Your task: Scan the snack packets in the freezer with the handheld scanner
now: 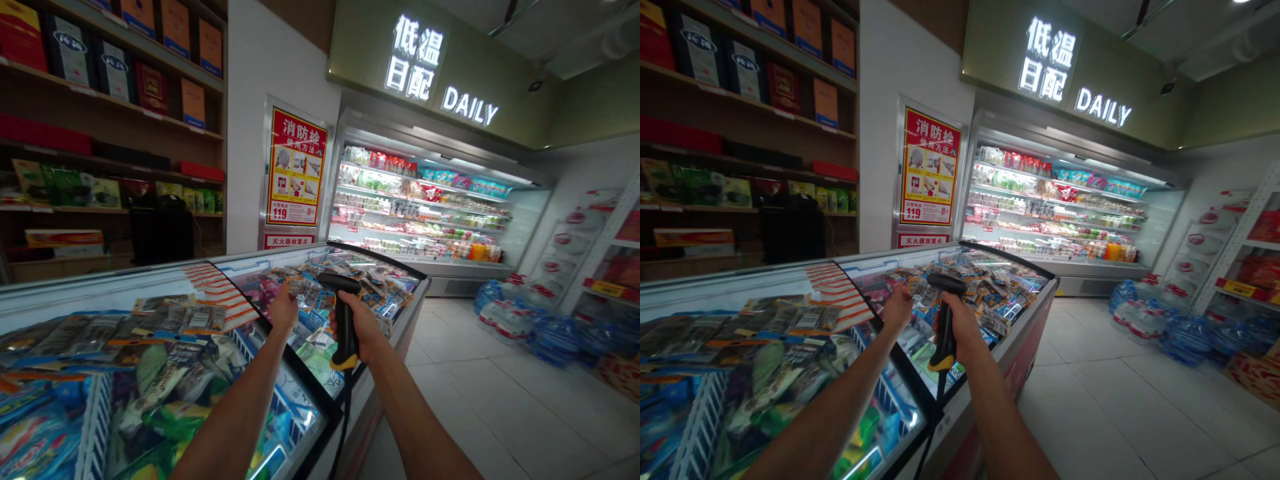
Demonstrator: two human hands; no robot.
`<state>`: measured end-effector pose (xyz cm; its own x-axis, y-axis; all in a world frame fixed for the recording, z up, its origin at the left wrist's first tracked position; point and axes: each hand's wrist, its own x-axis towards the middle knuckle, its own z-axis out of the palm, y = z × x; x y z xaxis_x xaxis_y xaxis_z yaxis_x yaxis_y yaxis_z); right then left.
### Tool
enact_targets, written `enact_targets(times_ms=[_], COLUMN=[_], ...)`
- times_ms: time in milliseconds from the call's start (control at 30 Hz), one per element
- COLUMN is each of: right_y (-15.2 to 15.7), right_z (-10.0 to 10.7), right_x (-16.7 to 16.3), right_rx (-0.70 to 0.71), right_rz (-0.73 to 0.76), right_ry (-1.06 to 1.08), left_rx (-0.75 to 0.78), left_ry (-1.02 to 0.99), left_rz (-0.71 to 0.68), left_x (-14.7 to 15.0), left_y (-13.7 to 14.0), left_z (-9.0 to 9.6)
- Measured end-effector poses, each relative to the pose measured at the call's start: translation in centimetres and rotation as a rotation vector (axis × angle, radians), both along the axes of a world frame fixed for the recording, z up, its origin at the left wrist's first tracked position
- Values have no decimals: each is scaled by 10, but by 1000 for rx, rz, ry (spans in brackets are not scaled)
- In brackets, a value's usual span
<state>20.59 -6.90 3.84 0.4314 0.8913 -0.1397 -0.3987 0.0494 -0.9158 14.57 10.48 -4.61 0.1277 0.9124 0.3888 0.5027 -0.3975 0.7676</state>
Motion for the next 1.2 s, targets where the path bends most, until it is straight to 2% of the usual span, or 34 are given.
enact_targets(times_ms=[100,200,267,333,500,800,1033,1200], right_y=[-1,0,0,0,1,2,0,1], right_z=[3,1,-1,-1,5,17,20,18], right_x=[3,7,8,9,9,4,0,1], right_rx=[0,-15,-29,-30,-39,-37,-6,-62], right_rz=[9,14,30,42,59,57,71,99], right_ry=[-14,-8,17,57,115,94,116,143], left_rx=[-132,-372,-505,-541,-532,-349,-266,-262], left_ry=[-121,-399,-582,-642,-727,-847,-828,-817], left_rz=[-116,-201,-223,-209,-204,-255,-235,-217], left_x=[6,10,11,11,13,14,13,13], left_y=[7,10,10,10,14,11,11,13], left_z=[-4,-6,-7,-9,-13,-10,-11,-14])
